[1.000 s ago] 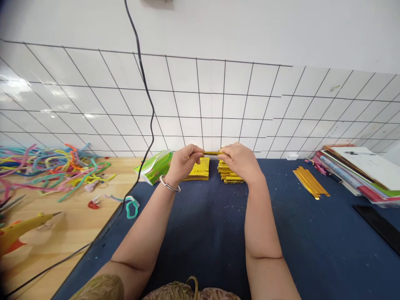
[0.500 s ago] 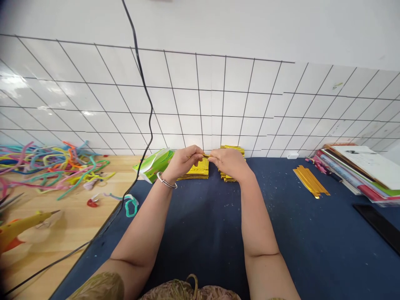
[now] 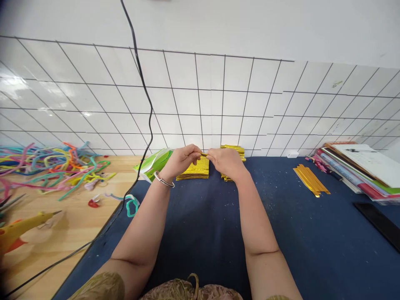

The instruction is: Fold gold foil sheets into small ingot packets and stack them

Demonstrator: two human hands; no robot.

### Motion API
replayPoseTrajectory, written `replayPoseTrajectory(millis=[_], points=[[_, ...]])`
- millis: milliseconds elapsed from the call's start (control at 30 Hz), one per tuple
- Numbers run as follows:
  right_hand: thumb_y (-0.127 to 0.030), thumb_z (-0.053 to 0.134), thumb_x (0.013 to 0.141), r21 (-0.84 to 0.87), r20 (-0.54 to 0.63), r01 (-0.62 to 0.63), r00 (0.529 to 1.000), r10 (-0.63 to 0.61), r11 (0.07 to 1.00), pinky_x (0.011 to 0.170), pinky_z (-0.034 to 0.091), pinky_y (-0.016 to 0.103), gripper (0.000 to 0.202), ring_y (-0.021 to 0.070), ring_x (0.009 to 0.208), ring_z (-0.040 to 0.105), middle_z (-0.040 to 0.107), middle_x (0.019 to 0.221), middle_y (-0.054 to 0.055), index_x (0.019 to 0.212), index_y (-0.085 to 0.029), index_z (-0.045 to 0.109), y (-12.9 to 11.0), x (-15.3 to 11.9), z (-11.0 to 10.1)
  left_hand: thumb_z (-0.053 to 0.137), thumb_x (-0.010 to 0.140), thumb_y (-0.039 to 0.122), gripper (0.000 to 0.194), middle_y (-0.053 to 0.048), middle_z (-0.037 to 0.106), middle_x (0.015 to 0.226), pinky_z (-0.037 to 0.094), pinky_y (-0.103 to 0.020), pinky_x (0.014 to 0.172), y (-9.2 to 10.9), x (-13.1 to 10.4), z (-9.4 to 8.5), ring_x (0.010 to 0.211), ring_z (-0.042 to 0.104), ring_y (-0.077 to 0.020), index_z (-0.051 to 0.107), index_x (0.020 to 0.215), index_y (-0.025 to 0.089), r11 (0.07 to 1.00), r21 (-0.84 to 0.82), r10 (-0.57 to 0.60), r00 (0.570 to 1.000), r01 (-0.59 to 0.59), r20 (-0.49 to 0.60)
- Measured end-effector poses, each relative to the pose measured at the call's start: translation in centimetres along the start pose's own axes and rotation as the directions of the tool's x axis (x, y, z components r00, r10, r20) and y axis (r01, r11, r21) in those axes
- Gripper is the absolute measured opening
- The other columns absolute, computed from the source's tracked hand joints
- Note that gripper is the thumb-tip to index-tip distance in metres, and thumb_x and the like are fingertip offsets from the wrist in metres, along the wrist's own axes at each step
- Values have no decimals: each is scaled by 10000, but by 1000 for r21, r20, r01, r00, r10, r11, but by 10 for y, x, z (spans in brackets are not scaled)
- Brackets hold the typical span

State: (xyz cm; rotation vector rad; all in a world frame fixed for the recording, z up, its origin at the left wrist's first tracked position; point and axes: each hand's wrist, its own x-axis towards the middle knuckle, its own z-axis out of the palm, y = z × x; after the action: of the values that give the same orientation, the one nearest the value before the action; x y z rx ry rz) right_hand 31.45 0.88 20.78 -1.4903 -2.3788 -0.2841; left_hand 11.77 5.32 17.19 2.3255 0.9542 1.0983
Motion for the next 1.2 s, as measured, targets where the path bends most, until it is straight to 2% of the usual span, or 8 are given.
replayPoseTrajectory(millis=[167, 267, 367, 500, 667, 867, 1033, 1200], points=[[-298, 372, 943, -108, 28, -26, 999, 29, 994, 554, 191, 269, 245, 138, 657, 530, 652, 754, 16, 847, -210, 580, -9, 4, 8, 485, 898, 256, 162, -15, 650, 858, 442, -231, 713, -3, 3, 1, 799, 592, -122, 635, 907, 196, 978, 150, 137, 989, -144, 54], [-252, 376, 934, -85, 43, -16, 999, 19, 996, 556, 196, 268, 232, 133, 656, 523, 647, 753, 17, 842, -201, 583, -12, 4, 8, 474, 904, 244, 169, -17, 647, 837, 434, -237, 710, -3, 3, 0, 790, 585, -127, 634, 892, 190, 961, 209, 172, 983, -183, 70], [-290, 351, 953, 54, 39, 60, 997, -62, 997, 566, 222, 253, 272, 116, 645, 499, 622, 747, 4, 807, -191, 559, -10, 1, 4, 468, 912, 253, 168, -10, 639, 828, 425, -229, 706, -1, 2, -3, 788, 574, -120, 618, 877, 185, 966, 158, 195, 977, -206, 85], [-331, 357, 956, 210, 40, 168, 983, -180, 963, 589, 248, 240, 301, 103, 641, 478, 585, 724, -14, 754, -186, 527, -3, -4, -4, 451, 924, 273, 194, 3, 610, 780, 410, -210, 672, 6, 0, -7, 736, 548, -98, 602, 853, 174, 975, 50, 206, 963, -218, 173], [-361, 351, 958, 162, -19, 192, 981, -191, 968, 575, 231, 246, 328, 95, 594, 432, 538, 671, -25, 720, -187, 493, -5, -7, -5, 455, 925, 280, 195, 17, 568, 717, 390, -200, 637, 16, -3, -14, 678, 520, -86, 595, 844, 170, 970, 8, 238, 953, -244, 186], [-382, 341, 965, 129, 29, 133, 990, -138, 983, 573, 241, 243, 311, 106, 643, 479, 568, 714, -15, 772, -193, 493, -6, -9, -10, 434, 931, 309, 221, 0, 605, 778, 405, -220, 673, 17, -5, -23, 736, 549, -106, 607, 884, 180, 972, 84, 203, 964, -220, 170], [-406, 314, 969, 4, -11, 130, 992, -130, 992, 550, 219, 253, 358, 108, 619, 464, 570, 697, -6, 755, -188, 500, -3, -14, -19, 429, 929, 322, 216, 4, 614, 790, 408, -220, 675, 19, -6, -25, 745, 556, -110, 593, 891, 187, 982, 116, 134, 982, -150, 135], [-373, 341, 960, -86, 8, 82, 997, -82, 993, 532, 178, 267, 324, 116, 602, 463, 593, 695, 8, 762, -185, 515, -11, -15, -20, 432, 928, 324, 224, 4, 598, 725, 367, -214, 607, 26, -4, -16, 668, 540, -109, 568, 819, 183, 951, 273, 81, 969, -145, 233]])
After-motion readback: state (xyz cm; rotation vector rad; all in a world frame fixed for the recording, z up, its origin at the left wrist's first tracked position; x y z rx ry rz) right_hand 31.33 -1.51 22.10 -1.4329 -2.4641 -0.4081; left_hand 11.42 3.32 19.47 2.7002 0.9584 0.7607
